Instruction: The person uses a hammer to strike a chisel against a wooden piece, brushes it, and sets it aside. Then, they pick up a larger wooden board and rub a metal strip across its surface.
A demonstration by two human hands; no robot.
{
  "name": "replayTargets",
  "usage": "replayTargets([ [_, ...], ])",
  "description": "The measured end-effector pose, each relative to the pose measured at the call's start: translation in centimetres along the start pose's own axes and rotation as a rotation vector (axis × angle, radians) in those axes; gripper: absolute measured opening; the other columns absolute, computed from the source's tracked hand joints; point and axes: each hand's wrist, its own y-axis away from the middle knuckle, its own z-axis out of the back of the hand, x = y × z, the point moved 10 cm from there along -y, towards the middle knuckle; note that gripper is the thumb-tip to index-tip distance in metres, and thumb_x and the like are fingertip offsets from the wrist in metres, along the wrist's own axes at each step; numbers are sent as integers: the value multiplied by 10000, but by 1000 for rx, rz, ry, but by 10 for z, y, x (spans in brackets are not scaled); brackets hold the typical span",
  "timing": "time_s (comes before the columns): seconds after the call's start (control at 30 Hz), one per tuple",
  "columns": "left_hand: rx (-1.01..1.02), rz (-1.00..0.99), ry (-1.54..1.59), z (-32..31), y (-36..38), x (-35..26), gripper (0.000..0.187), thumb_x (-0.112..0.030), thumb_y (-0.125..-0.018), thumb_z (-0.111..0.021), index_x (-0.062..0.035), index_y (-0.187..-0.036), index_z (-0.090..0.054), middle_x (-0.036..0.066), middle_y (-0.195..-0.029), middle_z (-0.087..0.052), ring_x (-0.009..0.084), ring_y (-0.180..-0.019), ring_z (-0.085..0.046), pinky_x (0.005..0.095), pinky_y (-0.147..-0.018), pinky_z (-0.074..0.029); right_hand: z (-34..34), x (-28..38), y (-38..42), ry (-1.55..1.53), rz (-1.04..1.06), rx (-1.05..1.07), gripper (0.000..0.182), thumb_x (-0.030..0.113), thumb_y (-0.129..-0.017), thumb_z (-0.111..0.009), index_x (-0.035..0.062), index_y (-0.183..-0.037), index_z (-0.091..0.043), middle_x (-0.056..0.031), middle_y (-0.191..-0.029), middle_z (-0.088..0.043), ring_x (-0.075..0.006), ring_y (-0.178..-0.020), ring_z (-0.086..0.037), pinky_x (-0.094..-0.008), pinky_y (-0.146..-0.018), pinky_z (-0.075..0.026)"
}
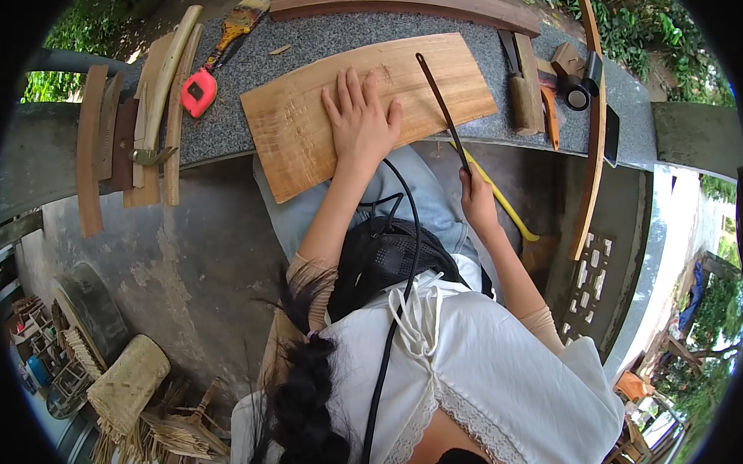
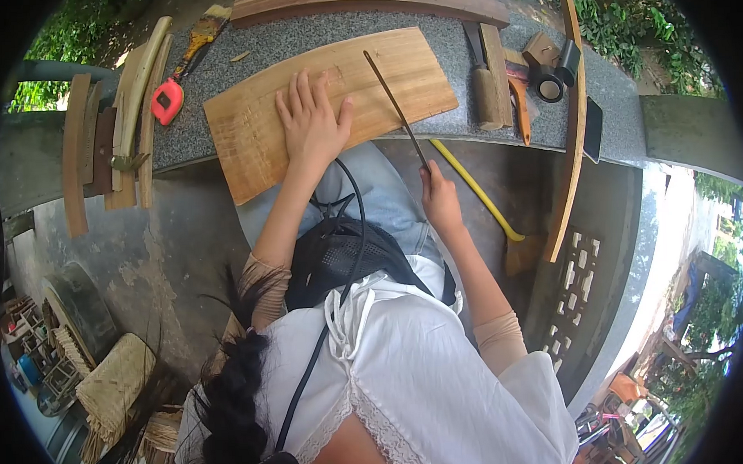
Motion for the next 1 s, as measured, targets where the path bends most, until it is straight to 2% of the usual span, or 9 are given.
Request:
replayTargets([
  [0.1, -2, 2, 8, -1, 1, -1, 582, -423, -912, -496, -16, -1323, -434, 236, -1400, -385, 371, -1361, -300, 601, -1111, -155, -9, -58, 36, 42, -39, 43, 162, 154, -965, -515, 10, -1040, -526, -264, -800, -622, -464, -737, -599, -520, -608, -449],
  [0.2, -4, 1, -11, -1, -1, 0, 587, -426, -911, -496, -17, -1327, -432, 236, -1399, -387, 371, -1361, -301, 604, -1110, -154, -9, -73, 43, 52, -54, 45, 170, 166, -966, -515, 20, -1050, -534, -262, -785, -622, -464, -726, -596, -525, -602, -446],
  [0.3, 0, -2, -9, -2, 1, -1, 590, -430, -912, -495, -18, -1330, -430, 238, -1400, -386, 371, -1361, -301, 606, -1109, -150, -1, -25, 17, 75, 57, -46, 149, 160, -964, -517, 33, -1040, -538, -258, -751, -617, -461, -721, -595, -529, -599, -443],
  [0.4, 0, 1, -1, -2, 1, 0, 590, -431, -912, -493, -17, -1329, -431, 238, -1405, -381, 370, -1363, -298, 605, -1110, -147, 0, -3, -3, 81, 38, -3, 142, 160, -964, -517, 37, -1032, -534, -260, -728, -607, -461, -711, -593, -534, -593, -438],
  [0.6, 13, 1, -10, -2, 1, -1, 592, -432, -915, -486, -15, -1331, -432, 238, -1406, -376, 368, -1368, -289, 603, -1111, -151, -3, -57, 39, 130, 4, 9, 122, 150, -962, -516, 39, -1009, -507, -253, -743, -611, -464, -732, -596, -533, -605, -452],
  [0.87, 7, 3, -1, -1, 0, 0, 589, -429, -916, -488, -12, -1328, -434, 233, -1409, -374, 366, -1369, -289, 604, -1110, -153, -2, 4, -8, 103, 24, -41, 134, 137, -953, -528, 36, -1040, -537, -258, -765, -623, -458, -735, -605, -527, -613, -464],
  [1.0, 4, 7, 9, -2, 0, 0, 588, -431, -916, -489, -15, -1328, -436, 234, -1409, -375, 369, -1369, -290, 606, -1109, -152, -1, -48, 34, 118, -19, -28, 130, 135, -952, -531, 32, -1031, -533, -259, -761, -623, -451, -735, -612, -522, -606, -465],
])
